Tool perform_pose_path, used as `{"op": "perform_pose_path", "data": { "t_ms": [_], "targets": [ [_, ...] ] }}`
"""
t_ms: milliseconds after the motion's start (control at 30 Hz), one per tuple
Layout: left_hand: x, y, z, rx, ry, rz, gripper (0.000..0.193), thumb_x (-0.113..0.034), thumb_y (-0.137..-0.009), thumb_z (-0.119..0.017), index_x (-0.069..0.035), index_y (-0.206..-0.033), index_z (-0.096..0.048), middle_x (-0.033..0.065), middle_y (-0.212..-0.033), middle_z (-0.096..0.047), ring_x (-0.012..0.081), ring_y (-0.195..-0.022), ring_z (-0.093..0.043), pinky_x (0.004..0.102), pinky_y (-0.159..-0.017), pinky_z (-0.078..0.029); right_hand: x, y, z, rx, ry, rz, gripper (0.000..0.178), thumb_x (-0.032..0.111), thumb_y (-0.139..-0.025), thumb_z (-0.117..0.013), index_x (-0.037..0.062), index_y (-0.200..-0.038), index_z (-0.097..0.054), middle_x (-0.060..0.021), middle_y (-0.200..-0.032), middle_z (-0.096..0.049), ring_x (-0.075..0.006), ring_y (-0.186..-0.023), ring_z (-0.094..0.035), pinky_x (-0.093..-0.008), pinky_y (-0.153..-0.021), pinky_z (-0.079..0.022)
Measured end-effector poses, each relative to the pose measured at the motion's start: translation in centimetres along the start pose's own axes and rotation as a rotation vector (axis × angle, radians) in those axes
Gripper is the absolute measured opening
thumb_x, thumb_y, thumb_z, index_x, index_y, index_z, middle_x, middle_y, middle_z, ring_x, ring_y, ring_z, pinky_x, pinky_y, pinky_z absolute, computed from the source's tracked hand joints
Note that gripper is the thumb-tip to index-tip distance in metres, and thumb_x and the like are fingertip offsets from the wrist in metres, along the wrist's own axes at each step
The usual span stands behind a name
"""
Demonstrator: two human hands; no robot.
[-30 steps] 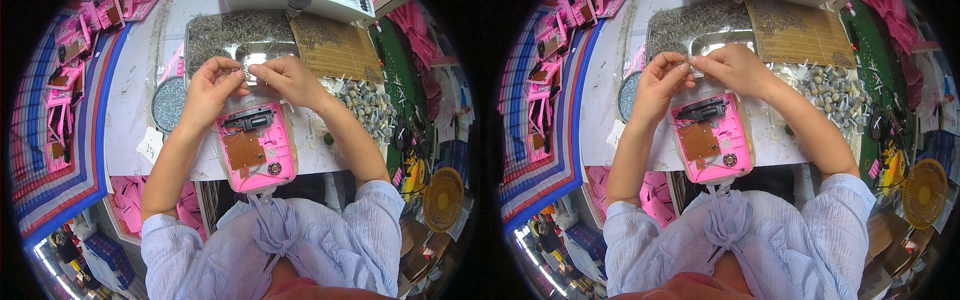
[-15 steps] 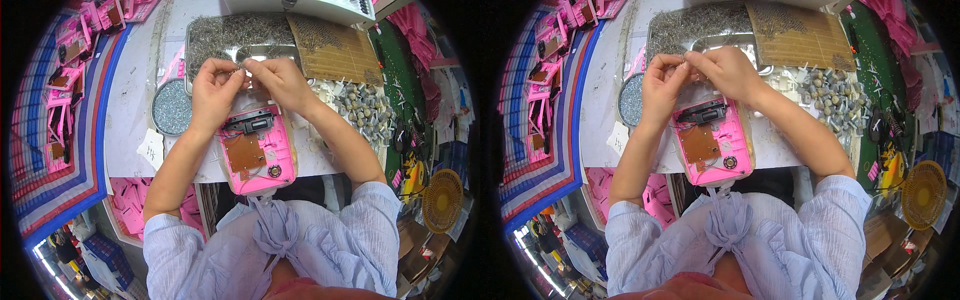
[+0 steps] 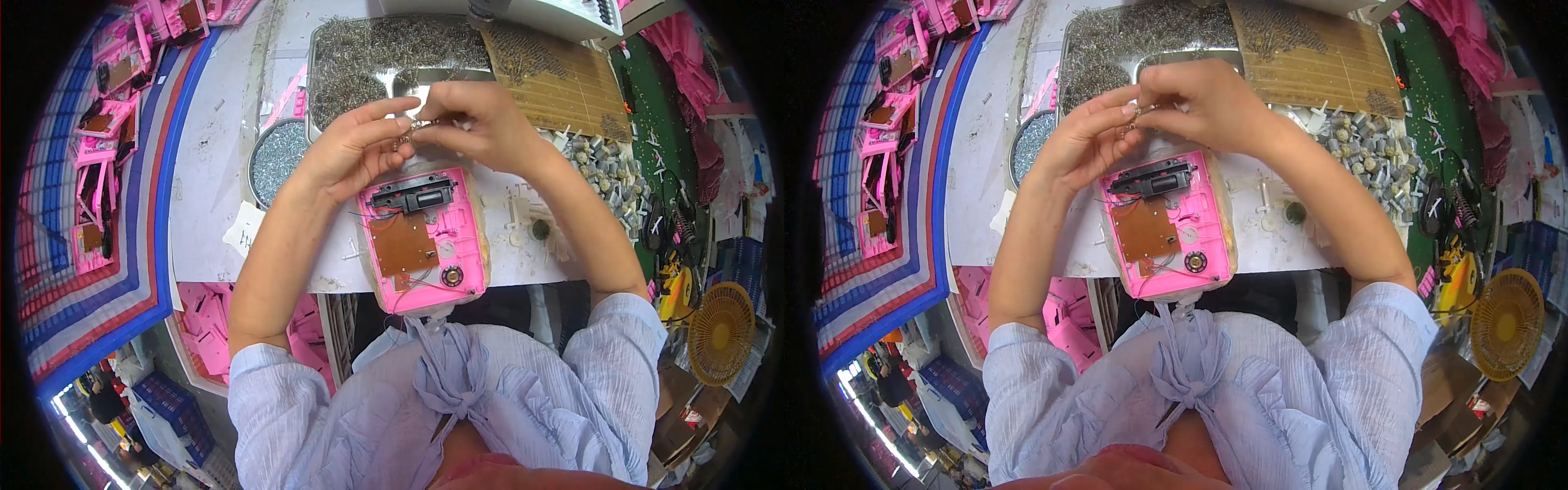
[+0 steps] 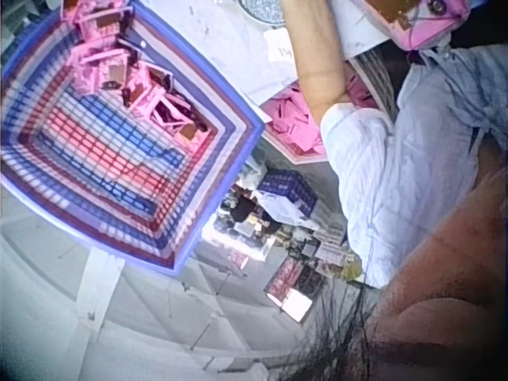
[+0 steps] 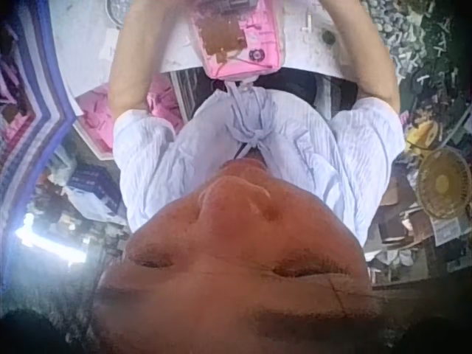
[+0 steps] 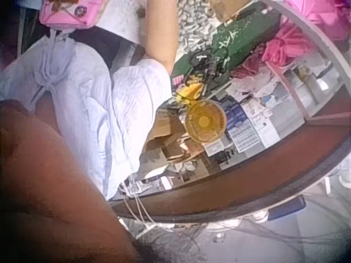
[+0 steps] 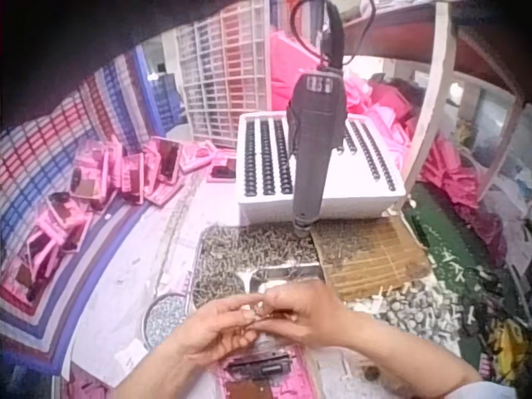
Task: Soldering wires to a circuit board and using an electric screwdriver to assemble a pink electronic toy.
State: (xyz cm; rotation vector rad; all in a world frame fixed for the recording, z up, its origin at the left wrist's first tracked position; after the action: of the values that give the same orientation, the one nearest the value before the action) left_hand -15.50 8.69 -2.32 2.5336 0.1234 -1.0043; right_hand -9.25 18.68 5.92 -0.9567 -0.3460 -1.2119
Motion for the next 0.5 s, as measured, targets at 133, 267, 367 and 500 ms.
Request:
{"op": "perform_pose_path", "data": {
  "t_ms": [133, 267, 367, 500],
  "targets": [
    [-0.2, 0.7, -1.1, 0.114, -0.126, 0.099, 0.016, -0.010, -0.094, -0.065, -0.001, -0.107, -0.062, 0.0023, -0.088, -0.064, 0.0101, -0.069, -0.063, 0.0194, -0.060, -0.051, -1.3, 0.0, -0.6, 0.153, -0.452, -0.318, 0.021, 0.009, -0.078, -0.083, 0.0041, -0.082, -0.063, 0.0038, -0.076, -0.057, -0.0034, -0.068, -0.052, -0.0246, -0.060, -0.042],
    [-0.1, 0.9, -1.3, 0.171, -0.294, 0.170, 0.017, -0.015, -0.095, -0.067, -0.003, -0.106, -0.062, 0.0008, -0.084, -0.061, 0.0085, -0.065, -0.061, 0.0184, -0.050, -0.044, -2.2, 0.1, -1.0, 0.248, -0.426, -0.354, 0.020, 0.009, -0.078, -0.081, 0.0035, -0.082, -0.063, 0.0045, -0.073, -0.053, -0.0032, -0.067, -0.049, -0.0242, -0.059, -0.042],
    [0.2, 0.6, -0.5, 0.195, -0.346, 0.211, 0.017, -0.019, -0.096, -0.064, -0.004, -0.105, -0.061, 0.0008, -0.083, -0.061, 0.0089, -0.066, -0.061, 0.0192, -0.047, -0.044, -1.8, -0.2, -1.0, 0.249, -0.246, -0.320, 0.016, 0.008, -0.080, -0.079, 0.0032, -0.083, -0.063, 0.0044, -0.073, -0.053, -0.0030, -0.067, -0.049, -0.0254, -0.057, -0.041],
    [-0.4, 0.1, -1.1, 0.030, -0.393, 0.157, 0.016, -0.021, -0.097, -0.061, -0.005, -0.101, -0.059, 0.0004, -0.083, -0.060, 0.0087, -0.066, -0.060, 0.0192, -0.047, -0.045, 0.2, -0.7, 0.4, 0.019, 0.200, 0.059, 0.016, 0.019, -0.077, -0.075, 0.0061, -0.084, -0.068, -0.0010, -0.069, -0.059, -0.0094, -0.066, -0.056, -0.0270, -0.059, -0.044]
  ]
}}
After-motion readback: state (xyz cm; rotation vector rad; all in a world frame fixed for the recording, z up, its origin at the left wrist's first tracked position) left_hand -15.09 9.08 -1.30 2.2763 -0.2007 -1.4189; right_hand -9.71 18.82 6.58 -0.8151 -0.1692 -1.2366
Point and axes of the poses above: each hand's wrist, its own y-axis away from the middle knuckle, its own z-axis out of the back of the hand, x = y × z, the point moved 9 cm from there along -y, towards the middle knuckle
